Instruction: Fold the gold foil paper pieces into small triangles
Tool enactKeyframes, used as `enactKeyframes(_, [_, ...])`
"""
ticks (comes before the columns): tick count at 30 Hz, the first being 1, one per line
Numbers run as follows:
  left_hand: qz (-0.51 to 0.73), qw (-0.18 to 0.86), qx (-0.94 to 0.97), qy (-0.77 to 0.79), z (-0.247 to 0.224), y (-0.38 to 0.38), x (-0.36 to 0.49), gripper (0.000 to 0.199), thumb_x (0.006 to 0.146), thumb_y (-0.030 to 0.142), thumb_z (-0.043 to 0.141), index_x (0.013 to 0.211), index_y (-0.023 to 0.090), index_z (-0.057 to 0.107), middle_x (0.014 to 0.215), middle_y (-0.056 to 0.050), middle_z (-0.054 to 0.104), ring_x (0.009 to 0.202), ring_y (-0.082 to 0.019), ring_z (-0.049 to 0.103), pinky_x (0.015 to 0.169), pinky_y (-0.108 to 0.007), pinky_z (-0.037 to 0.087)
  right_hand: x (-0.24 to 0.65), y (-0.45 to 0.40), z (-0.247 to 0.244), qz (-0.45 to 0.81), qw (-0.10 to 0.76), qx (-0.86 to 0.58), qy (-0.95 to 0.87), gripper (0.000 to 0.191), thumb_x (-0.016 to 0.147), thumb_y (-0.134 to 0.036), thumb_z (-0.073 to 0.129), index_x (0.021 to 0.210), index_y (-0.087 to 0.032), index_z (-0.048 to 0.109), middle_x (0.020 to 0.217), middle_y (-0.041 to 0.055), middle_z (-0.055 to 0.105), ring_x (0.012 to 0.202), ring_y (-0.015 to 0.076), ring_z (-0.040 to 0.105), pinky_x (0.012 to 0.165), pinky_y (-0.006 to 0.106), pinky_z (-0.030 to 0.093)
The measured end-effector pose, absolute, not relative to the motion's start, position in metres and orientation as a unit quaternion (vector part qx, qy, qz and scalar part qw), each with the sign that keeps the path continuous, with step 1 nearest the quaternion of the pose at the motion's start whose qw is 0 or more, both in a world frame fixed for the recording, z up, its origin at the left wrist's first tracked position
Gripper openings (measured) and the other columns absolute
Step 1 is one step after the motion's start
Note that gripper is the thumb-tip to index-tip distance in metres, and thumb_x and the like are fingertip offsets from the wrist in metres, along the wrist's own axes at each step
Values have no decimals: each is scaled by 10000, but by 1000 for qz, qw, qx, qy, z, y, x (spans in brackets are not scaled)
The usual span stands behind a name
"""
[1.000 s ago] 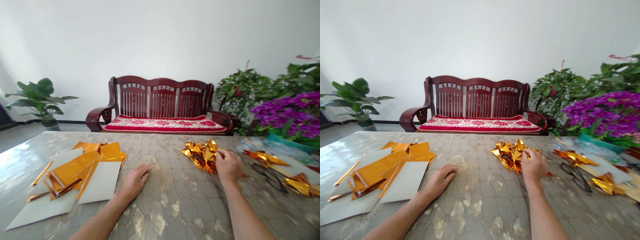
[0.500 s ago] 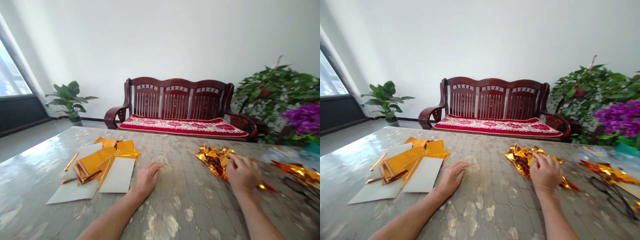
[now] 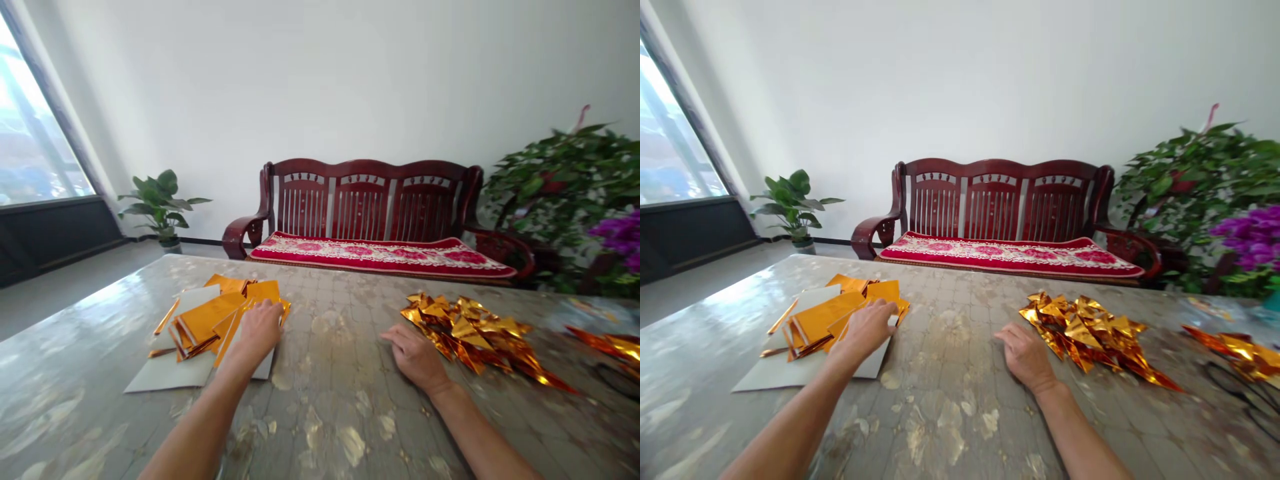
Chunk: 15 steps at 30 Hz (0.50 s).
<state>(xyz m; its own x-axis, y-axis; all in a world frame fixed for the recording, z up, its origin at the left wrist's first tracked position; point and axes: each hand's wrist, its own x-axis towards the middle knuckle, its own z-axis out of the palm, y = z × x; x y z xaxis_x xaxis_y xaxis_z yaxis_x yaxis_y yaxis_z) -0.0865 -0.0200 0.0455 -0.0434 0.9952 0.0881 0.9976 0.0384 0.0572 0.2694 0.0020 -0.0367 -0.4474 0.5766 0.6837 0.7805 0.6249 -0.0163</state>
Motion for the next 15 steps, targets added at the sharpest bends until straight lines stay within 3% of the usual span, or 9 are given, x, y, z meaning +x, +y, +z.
enactKeyframes(5, [21,-2,-665,-747,46,-13,-123,426,768,266,668,1191,240,628,1204,-121,611,1118,-315,583,851,-389,493,272,4,-40,-123,321,-426,-837,352,814,-60,443,898,-238,735,870,22,714,783,160,674,704,258,526])
enactKeyframes(10, [18,-43,-629,-776,34,-18,-147,572,762,440,682,1260,183,565,1236,-188,583,1135,-368,569,868,-455,484,272,6,-43,-112,305,-437,-839,349,828,-69,443,900,-243,737,870,16,712,786,159,673,697,260,520])
enactKeyframes(15, [-14,-41,-634,-772,16,-31,-149,631,740,499,684,1257,160,557,1242,-191,564,1148,-357,533,893,-427,459,272,8,-46,-99,295,-443,-841,341,839,-79,443,880,-242,739,862,20,706,814,169,663,713,273,502])
